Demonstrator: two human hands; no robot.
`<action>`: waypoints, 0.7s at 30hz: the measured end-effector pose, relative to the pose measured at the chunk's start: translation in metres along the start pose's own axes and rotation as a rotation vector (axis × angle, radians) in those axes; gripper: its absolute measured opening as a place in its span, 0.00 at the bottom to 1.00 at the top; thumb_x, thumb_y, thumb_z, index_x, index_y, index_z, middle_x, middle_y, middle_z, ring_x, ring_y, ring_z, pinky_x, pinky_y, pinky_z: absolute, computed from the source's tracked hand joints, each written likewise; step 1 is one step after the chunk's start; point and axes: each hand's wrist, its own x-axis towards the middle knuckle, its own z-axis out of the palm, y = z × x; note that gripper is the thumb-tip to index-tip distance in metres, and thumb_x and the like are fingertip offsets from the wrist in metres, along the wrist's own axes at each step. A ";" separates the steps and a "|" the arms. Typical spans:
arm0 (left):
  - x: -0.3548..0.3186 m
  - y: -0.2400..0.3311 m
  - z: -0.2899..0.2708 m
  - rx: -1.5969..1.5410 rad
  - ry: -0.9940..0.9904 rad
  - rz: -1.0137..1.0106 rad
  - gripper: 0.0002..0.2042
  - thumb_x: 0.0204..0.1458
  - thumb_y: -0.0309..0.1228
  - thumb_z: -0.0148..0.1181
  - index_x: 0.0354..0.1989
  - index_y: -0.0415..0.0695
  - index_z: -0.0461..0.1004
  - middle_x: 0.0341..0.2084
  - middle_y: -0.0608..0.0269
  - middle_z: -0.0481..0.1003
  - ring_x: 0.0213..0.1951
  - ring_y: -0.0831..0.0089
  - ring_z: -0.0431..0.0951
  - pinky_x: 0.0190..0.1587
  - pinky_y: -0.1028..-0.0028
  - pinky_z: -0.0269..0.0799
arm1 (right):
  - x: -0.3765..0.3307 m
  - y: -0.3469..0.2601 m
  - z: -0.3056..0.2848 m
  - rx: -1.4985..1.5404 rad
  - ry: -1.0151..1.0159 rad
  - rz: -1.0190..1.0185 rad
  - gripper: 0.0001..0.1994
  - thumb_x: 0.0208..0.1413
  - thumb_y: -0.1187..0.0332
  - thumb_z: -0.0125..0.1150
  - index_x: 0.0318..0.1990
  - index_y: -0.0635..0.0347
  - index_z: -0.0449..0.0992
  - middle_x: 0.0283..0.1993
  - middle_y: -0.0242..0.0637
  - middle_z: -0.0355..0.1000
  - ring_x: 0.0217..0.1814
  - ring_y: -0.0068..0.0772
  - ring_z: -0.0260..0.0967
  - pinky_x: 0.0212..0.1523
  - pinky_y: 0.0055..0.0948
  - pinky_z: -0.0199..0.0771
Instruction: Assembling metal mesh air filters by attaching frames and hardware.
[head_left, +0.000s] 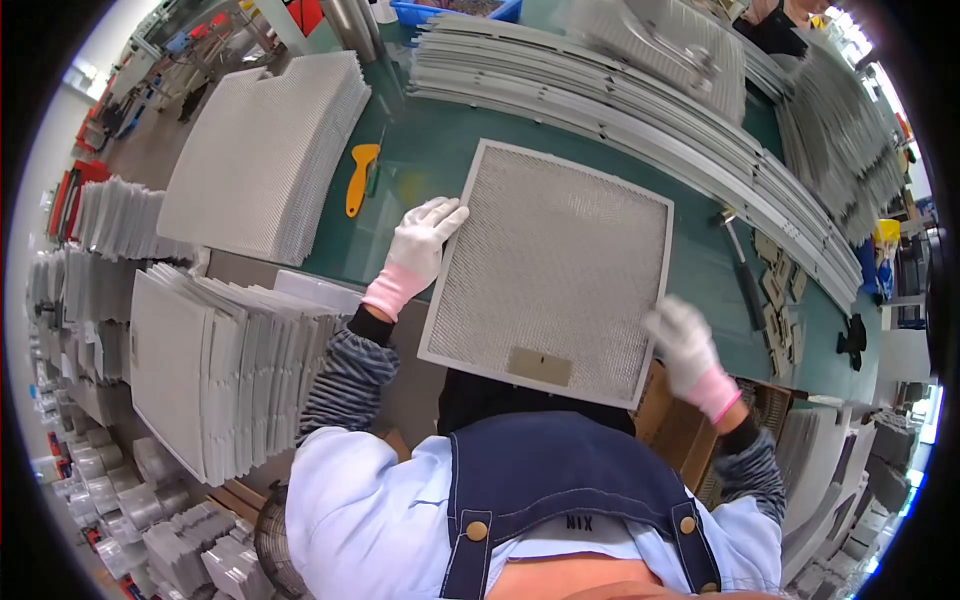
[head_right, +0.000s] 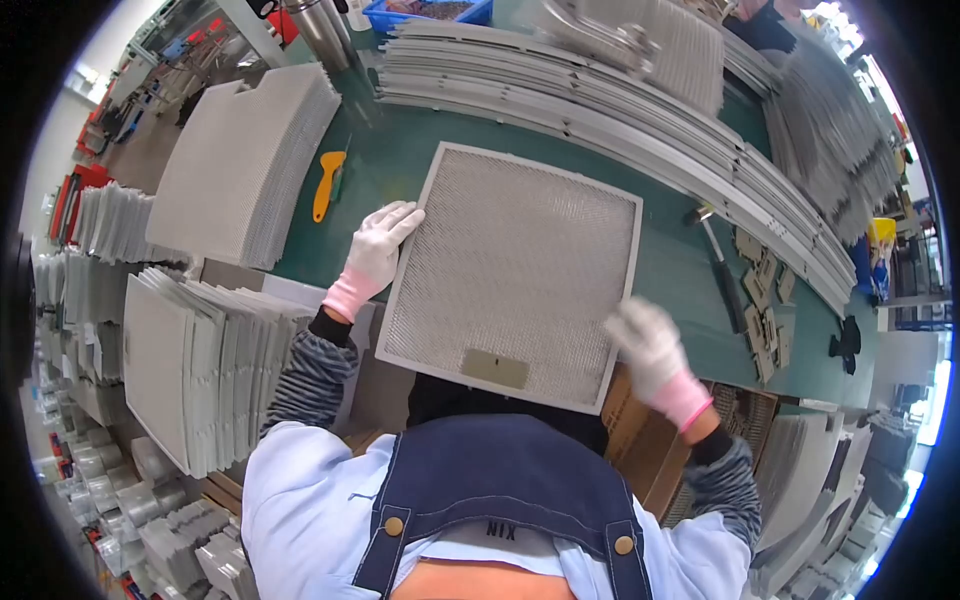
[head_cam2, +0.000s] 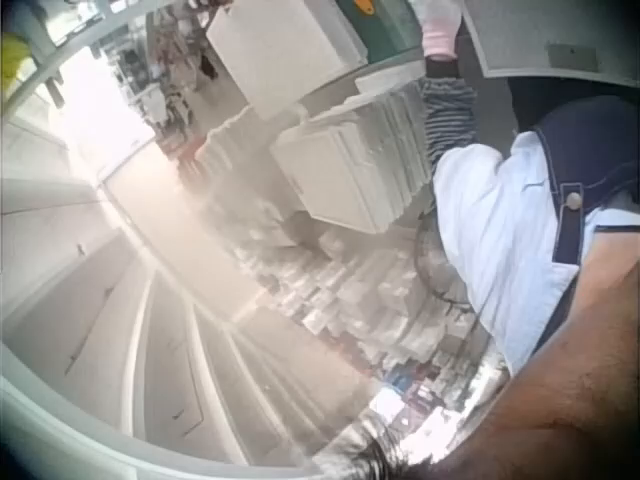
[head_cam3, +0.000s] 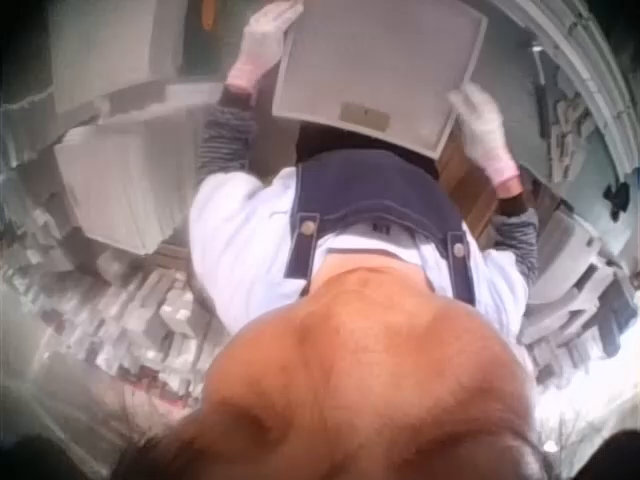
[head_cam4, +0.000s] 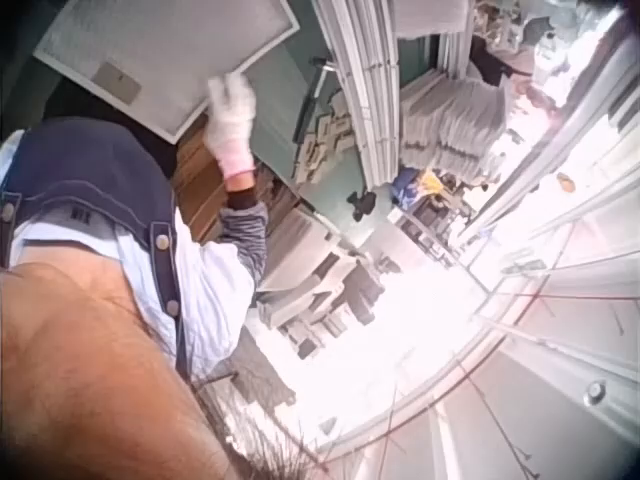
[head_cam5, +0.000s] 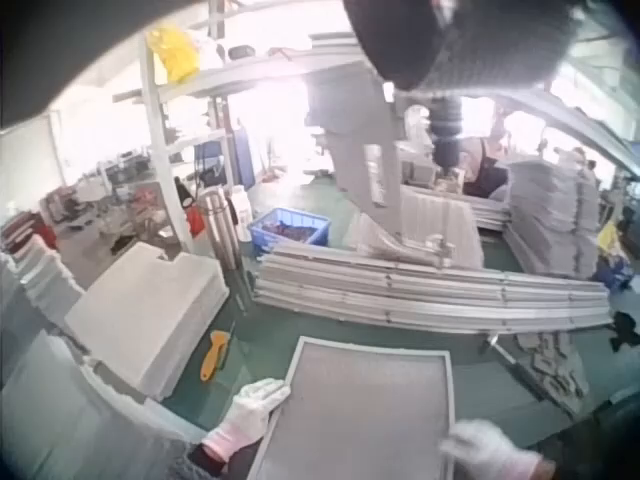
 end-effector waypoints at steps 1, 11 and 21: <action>-0.002 0.003 -0.001 -0.003 -0.002 0.002 0.21 0.47 0.17 0.52 0.52 0.45 0.73 0.48 0.53 0.75 0.51 0.58 0.74 0.54 0.64 0.70 | -0.012 -0.019 0.008 0.165 -0.078 -0.088 0.29 0.34 0.80 0.57 0.52 0.56 0.73 0.56 0.49 0.65 0.61 0.54 0.62 0.61 0.53 0.61; 0.061 0.039 -0.091 -0.662 -0.171 -0.258 0.14 0.52 0.32 0.63 0.45 0.38 0.76 0.33 0.55 0.78 0.34 0.72 0.78 0.40 0.75 0.73 | 0.003 0.033 -0.129 0.324 0.466 0.066 0.16 0.54 0.67 0.61 0.46 0.68 0.77 0.43 0.40 0.77 0.46 0.30 0.74 0.46 0.27 0.72; 0.083 0.021 -0.052 -0.348 0.010 -0.142 0.13 0.57 0.36 0.59 0.40 0.36 0.76 0.29 0.50 0.77 0.29 0.65 0.76 0.36 0.72 0.70 | 0.038 0.098 -0.039 0.804 0.185 0.600 0.14 0.56 0.71 0.61 0.47 0.69 0.74 0.41 0.33 0.74 0.42 0.24 0.68 0.45 0.26 0.69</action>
